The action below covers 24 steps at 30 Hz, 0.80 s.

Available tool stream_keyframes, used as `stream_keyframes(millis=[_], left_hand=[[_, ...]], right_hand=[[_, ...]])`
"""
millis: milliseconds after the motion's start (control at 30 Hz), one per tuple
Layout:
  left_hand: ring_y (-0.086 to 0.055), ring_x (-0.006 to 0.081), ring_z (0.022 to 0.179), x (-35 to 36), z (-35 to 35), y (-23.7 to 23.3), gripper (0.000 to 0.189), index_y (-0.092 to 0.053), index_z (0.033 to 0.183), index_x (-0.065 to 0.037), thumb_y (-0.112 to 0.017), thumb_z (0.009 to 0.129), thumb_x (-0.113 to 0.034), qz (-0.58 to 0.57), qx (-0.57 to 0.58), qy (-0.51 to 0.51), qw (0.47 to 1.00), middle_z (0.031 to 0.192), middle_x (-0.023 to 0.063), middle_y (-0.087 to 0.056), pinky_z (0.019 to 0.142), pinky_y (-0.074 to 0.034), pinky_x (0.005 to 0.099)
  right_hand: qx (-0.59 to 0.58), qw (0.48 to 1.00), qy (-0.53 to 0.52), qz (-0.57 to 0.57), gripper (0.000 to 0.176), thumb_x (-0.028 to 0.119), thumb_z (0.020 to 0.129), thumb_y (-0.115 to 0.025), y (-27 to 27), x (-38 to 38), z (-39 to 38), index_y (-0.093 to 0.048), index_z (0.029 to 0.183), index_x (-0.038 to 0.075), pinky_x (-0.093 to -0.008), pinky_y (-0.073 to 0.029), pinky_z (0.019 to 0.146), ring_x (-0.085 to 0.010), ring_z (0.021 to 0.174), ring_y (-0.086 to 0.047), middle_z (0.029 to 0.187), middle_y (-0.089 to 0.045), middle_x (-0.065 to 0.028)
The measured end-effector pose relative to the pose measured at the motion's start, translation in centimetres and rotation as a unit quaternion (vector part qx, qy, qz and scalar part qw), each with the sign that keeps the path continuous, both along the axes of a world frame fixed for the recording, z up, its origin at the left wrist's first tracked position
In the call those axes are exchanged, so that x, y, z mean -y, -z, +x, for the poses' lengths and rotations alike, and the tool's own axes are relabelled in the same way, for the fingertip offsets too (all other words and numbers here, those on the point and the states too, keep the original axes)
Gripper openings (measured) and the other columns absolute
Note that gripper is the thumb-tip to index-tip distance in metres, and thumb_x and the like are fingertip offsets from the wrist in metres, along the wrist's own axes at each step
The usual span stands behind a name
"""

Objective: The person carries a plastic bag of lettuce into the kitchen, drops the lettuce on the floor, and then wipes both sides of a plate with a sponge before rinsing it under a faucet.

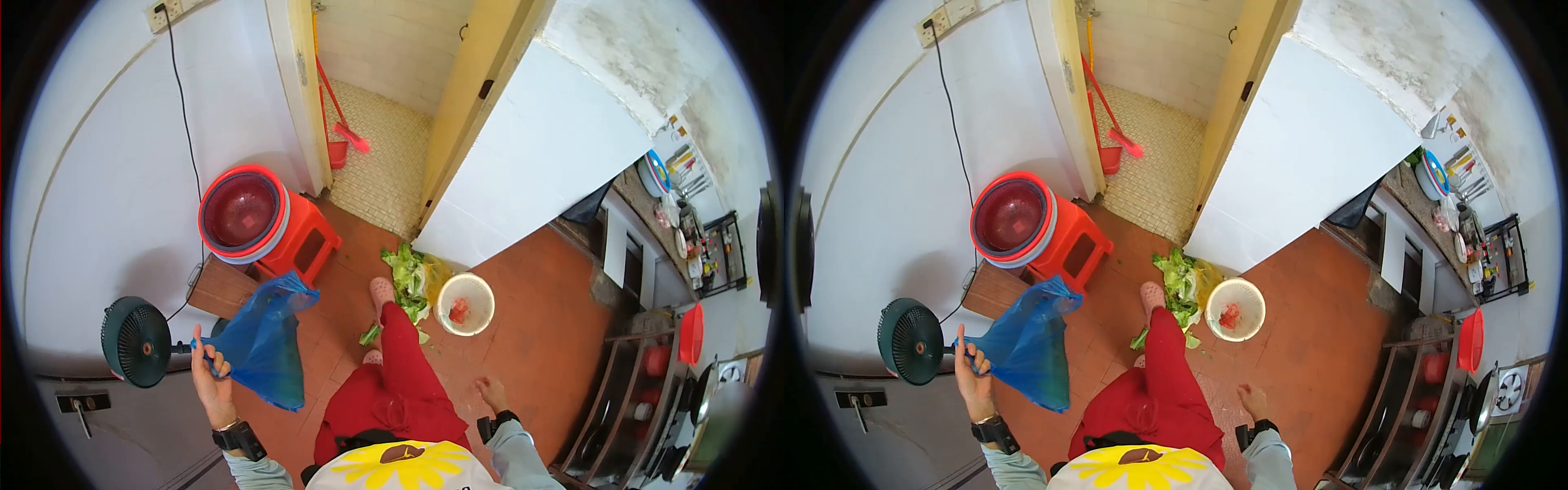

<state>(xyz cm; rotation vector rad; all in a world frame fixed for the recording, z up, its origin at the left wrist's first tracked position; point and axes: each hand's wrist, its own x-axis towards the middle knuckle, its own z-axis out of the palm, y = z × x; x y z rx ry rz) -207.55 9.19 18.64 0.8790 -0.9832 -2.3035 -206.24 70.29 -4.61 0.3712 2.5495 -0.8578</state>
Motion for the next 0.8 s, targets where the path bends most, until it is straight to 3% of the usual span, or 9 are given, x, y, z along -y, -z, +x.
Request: stream_keyframes(millis=[67, 100, 167, 267, 400, 567, 667, 800], left_hand=[[-0.027, 0.0033, 0.052, 0.4, -0.4, -1.3, 0.044, -0.035, 0.14, -0.011, -0.043, 0.099, -0.023, -0.02, 0.006, 0.003, 1.0, 0.072, -0.0038, -0.036, 0.041, -0.023, 0.018], [-0.027, 0.0033, 0.052, 0.5, -0.8, -1.8, 0.044, -0.035, 0.14, -0.011, -0.044, 0.099, -0.023, -0.041, 0.006, 0.002, 0.999, 0.072, -0.0038, -0.036, 0.041, -0.023, 0.018], [-0.026, 0.0033, 0.053, 0.1, -1.9, -3.0, 0.044, -0.035, 0.14, -0.01, -0.043, 0.099, -0.022, -0.044, 0.009, 0.0, 0.999, 0.072, -0.0036, -0.036, 0.041, -0.024, 0.0181], [-0.026, 0.0034, 0.053, -0.7, -3.1, -3.7, 0.043, -0.034, 0.141, -0.009, -0.042, 0.099, -0.02, -0.059, -0.002, 0.008, 0.998, 0.072, -0.0036, -0.037, 0.042, -0.023, 0.018], [-0.026, 0.0034, 0.053, -1.3, -3.1, -3.4, 0.044, -0.034, 0.141, -0.009, -0.042, 0.099, -0.02, -0.065, -0.008, 0.013, 0.998, 0.073, -0.0036, -0.037, 0.042, -0.023, 0.0179], [-0.027, 0.0033, 0.053, -0.1, -3.0, -4.2, 0.045, -0.033, 0.141, -0.009, -0.044, 0.099, -0.021, -0.08, -0.006, 0.016, 0.997, 0.073, -0.0032, -0.037, 0.042, -0.023, 0.018], [-0.027, 0.0034, 0.053, -0.2, -3.7, -5.3, 0.046, -0.033, 0.141, -0.009, -0.045, 0.098, -0.021, -0.086, -0.027, 0.037, 0.995, 0.073, -0.0029, -0.036, 0.041, -0.023, 0.0178], [-0.027, 0.0034, 0.054, -1.2, -5.8, -5.7, 0.046, -0.033, 0.141, -0.008, -0.045, 0.098, -0.02, -0.062, -0.025, 0.066, 0.996, 0.072, -0.0032, -0.035, 0.042, -0.024, 0.0176]], right_hand=[[0.04, 0.998, 0.052, -0.025, 0.028, 0.028, 0.083, -0.06, -0.3, -1.1, 1.7, -0.067, 0.096, 0.004, -0.0377, -0.052, 0.068, -0.0277, 0.076, -0.067, 0.085, -0.068, -0.0158], [0.042, 0.997, 0.053, -0.025, 0.028, 0.028, 0.083, -0.06, -1.3, -1.0, 1.7, -0.067, 0.096, 0.004, -0.0377, -0.052, 0.068, -0.0277, 0.076, -0.067, 0.085, -0.068, -0.0158], [0.106, 0.993, 0.058, -0.013, 0.025, 0.022, 0.087, -0.056, -3.7, -0.5, 2.2, -0.066, 0.1, 0.003, -0.0312, -0.052, 0.057, -0.018, 0.068, -0.066, 0.082, -0.069, -0.0105], [0.068, 0.997, 0.034, 0.02, 0.027, 0.023, 0.087, -0.055, 1.0, -3.0, 3.9, -0.066, 0.1, 0.002, -0.0309, -0.052, 0.058, -0.0187, 0.068, -0.066, 0.081, -0.069, -0.0111], [0.061, 0.997, -0.019, 0.046, 0.028, 0.024, 0.086, -0.056, -0.2, -2.1, 1.0, -0.065, 0.1, 0.001, -0.031, -0.052, 0.06, -0.0188, 0.069, -0.067, 0.08, -0.069, -0.0114], [0.009, 0.998, 0.055, -0.027, 0.029, 0.025, 0.085, -0.058, 0.5, 0.1, -1.1, -0.066, 0.102, 0.003, -0.031, -0.052, 0.065, -0.0186, 0.071, -0.067, 0.08, -0.069, -0.0121], [-0.01, 0.999, 0.038, -0.005, 0.028, 0.024, 0.085, -0.058, -1.2, 1.1, -1.5, -0.066, 0.102, 0.003, -0.0307, -0.052, 0.065, -0.0183, 0.07, -0.067, 0.08, -0.069, -0.0125], [0.027, 0.993, 0.101, -0.062, 0.028, 0.023, 0.085, -0.059, -0.9, 1.0, 0.9, -0.066, 0.103, 0.003, -0.0307, -0.052, 0.064, -0.0184, 0.07, -0.067, 0.08, -0.069, -0.0123]])
